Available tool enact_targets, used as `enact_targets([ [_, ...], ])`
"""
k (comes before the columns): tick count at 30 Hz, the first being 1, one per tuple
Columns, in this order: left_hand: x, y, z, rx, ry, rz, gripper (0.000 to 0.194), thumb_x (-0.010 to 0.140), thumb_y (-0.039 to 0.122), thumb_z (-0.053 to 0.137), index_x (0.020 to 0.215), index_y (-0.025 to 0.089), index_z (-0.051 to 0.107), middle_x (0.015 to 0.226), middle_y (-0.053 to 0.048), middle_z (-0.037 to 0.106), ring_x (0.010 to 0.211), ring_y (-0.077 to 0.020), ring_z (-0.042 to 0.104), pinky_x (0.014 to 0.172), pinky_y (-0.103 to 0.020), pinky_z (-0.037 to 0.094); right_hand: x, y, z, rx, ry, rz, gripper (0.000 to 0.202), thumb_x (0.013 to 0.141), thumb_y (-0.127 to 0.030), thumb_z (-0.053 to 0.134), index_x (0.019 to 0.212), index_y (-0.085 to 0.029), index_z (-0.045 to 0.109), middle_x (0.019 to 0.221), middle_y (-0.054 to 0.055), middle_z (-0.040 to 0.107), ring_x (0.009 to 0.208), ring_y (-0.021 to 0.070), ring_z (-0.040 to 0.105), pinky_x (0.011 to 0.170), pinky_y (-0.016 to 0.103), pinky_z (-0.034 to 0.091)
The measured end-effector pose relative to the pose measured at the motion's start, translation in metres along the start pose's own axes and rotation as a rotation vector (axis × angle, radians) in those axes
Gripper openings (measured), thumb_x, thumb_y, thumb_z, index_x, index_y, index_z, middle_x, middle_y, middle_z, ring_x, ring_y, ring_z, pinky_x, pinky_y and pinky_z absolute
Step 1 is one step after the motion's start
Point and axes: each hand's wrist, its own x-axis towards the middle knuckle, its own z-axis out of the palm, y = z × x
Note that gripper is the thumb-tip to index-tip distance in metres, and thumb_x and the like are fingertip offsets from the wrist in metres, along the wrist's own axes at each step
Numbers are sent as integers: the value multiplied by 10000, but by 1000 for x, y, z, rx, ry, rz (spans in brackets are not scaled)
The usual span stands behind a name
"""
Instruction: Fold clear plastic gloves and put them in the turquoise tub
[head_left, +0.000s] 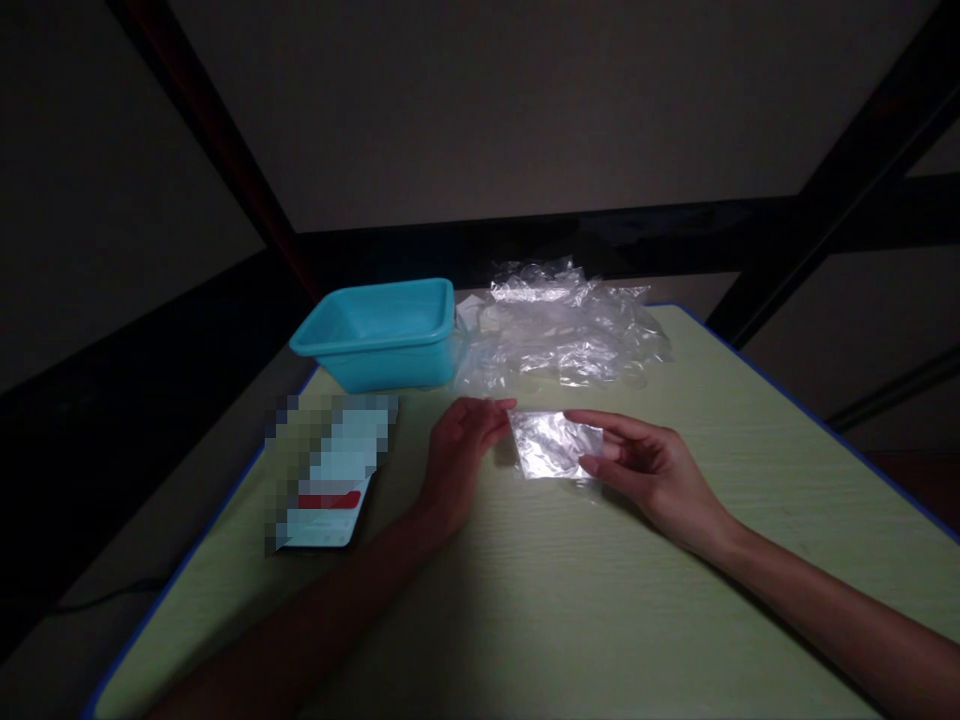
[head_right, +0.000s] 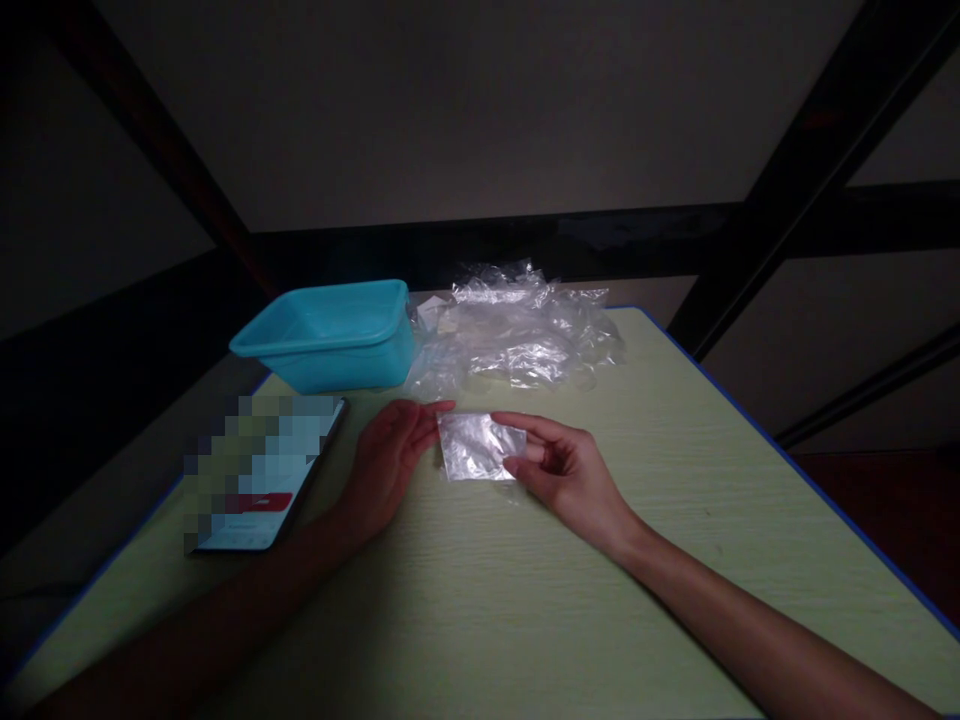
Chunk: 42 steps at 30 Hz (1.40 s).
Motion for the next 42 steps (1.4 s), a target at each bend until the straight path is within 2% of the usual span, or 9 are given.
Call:
enact_targets([
  [3, -5, 2, 0, 63, -133, 22, 298, 704, 355, 689, 962, 210, 657, 1054, -44, 685, 926, -160, 618, 795, -258, 460, 0, 1, -1, -19, -6, 7, 332, 684, -191, 681, 1015, -208, 673, 450, -85, 442, 395, 61, 355, 375, 212, 288],
  [5, -8, 3, 0, 178, -211, 0, 344, 706, 307, 676, 1036, 212, 663, 1064, -40, 683, 954, -176, 609, 797, -257, 454, 0, 2, -1, -27, -16, 4, 340, 693, -196, 675, 1032, -206, 670, 461, -77, 457, 417, 73, 396, 393, 217, 316],
  [11, -9, 7, 3, 454, -260, 72, 168, 678, 248, 643, 802, 207, 747, 828, -18, 712, 763, -171, 622, 671, -237, 455, 0, 3, -1, -50, -38, -32, 329, 708, -201, 658, 1036, -229, 673, 497, -67, 496, 428, 76, 402, 395, 212, 332],
  [16, -8, 9, 4, 605, -238, 112, 171, 637, 206, 675, 786, 211, 756, 782, -26, 706, 692, -169, 618, 608, -229, 447, 1, 6, -1, -114, -43, -60, 256, 701, -220, 656, 947, -249, 718, 620, -20, 622, 524, 100, 501, 469, 228, 411],
  [25, -11, 5, 6, 506, -248, 40, 231, 609, 134, 691, 816, 217, 752, 913, -35, 724, 742, -179, 654, 624, -222, 492, 2, 4, -1, -73, -55, -20, 244, 677, -221, 681, 915, -224, 731, 699, 10, 685, 570, 111, 564, 523, 231, 463],
  [29, -11, 4, 5, 502, -243, 7, 277, 592, 123, 698, 855, 195, 746, 924, -43, 725, 721, -172, 657, 605, -212, 499, 2, 3, 0, -45, -47, -9, 287, 667, -196, 686, 952, -216, 719, 509, -55, 556, 449, 65, 439, 433, 192, 385],
  [33, -10, 4, 3, 534, -252, -12, 351, 596, 134, 689, 943, 173, 723, 895, -46, 727, 656, -150, 643, 573, -209, 494, 1, 4, -2, -60, -42, -9, 352, 673, -185, 678, 1024, -192, 693, 458, -83, 448, 418, 51, 335, 391, 180, 313],
  [39, -11, 6, 3, 481, -266, -38, 429, 603, 149, 689, 1032, 159, 689, 769, -21, 725, 599, -118, 612, 528, -180, 464, -1, 7, -3, -84, -55, 22, 450, 715, -227, 656, 1162, -192, 620, 508, -57, 491, 443, 73, 350, 395, 205, 307],
  [42, -12, 7, 4, 448, -271, -37, 476, 609, 147, 688, 1084, 166, 663, 850, -25, 730, 623, -114, 616, 545, -180, 468, -2, 5, -2, -73, -52, 8, 462, 719, -225, 649, 1179, -202, 608, 483, -70, 452, 420, 69, 313, 381, 204, 285],
])
